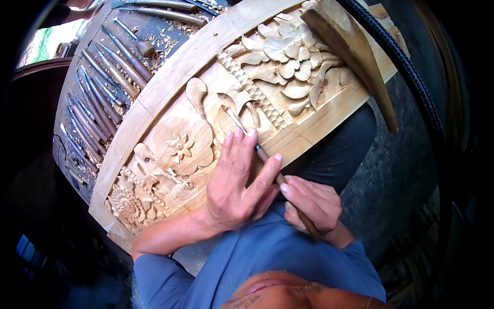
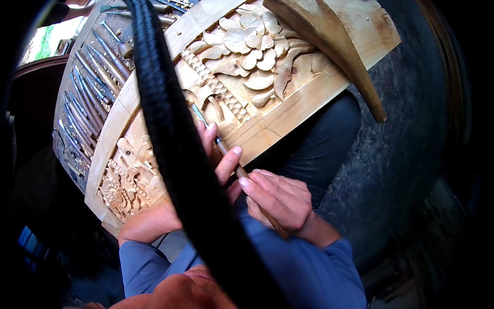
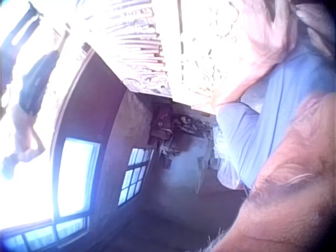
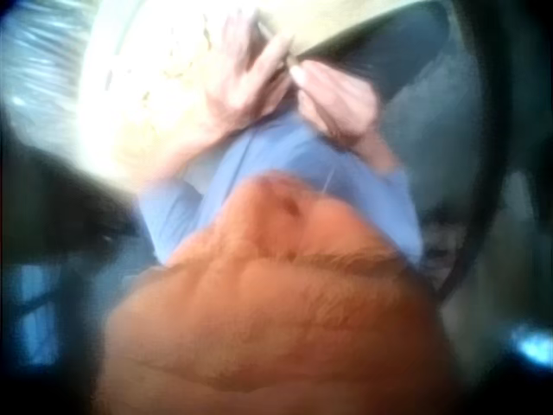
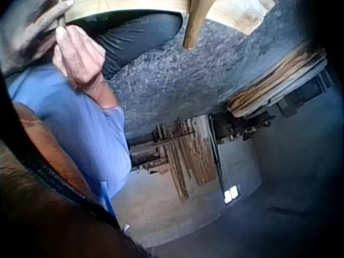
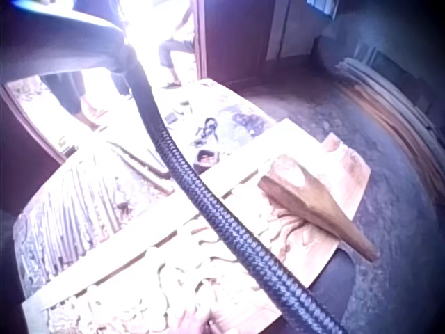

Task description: The person carves intricate patterns into a wooden panel using several different chisels and a mallet, striking the tools with the mallet to remove small chips of wood.

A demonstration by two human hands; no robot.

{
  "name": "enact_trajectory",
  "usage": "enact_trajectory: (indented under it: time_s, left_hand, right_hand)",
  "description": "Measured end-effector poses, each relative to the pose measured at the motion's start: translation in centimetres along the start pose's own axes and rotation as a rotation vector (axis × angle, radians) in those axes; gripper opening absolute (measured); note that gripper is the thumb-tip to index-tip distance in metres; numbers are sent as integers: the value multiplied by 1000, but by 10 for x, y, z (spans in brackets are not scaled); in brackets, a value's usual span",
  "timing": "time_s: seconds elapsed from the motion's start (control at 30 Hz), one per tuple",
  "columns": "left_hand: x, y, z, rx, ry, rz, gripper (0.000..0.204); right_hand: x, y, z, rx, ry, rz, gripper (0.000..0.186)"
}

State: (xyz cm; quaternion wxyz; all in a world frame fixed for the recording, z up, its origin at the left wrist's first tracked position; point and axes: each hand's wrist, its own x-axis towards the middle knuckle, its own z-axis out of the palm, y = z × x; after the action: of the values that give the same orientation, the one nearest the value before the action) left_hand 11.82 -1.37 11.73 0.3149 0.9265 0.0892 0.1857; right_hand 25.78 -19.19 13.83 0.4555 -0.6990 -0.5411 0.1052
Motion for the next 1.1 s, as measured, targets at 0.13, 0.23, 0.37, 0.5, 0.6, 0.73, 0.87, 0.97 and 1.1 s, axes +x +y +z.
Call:
enact_trajectory:
  time_s: [0.13,0.23,0.37,0.5,0.6,0.73,0.87,0.97,1.1]
  left_hand:
    - [2,1,0,6,23,3,59]
    - [-1,3,-3,-2,4,27,58]
    - [-2,4,-1,-2,8,35,58]
    - [-2,3,1,-3,14,27,59]
    - [0,4,0,-17,4,22,59]
    - [-1,5,0,-13,6,19,60]
    - [-2,5,0,-13,1,18,61]
    - [-2,3,3,-17,11,12,63]
    - [-3,4,3,-11,11,9,64]
  right_hand:
    - [4,-4,-6,2,-6,28,50]
    - [-2,-14,-14,-17,-9,27,49]
    - [1,-16,-14,-13,-13,26,51]
    - [-2,-13,-12,-24,-2,13,53]
    - [-3,-11,-11,-9,-4,18,54]
    - [-3,-9,-9,-3,6,18,56]
    - [-5,-9,-8,-10,11,7,56]
    - [-4,-8,-7,-3,28,12,53]
    - [-4,-5,-4,6,33,10,50]
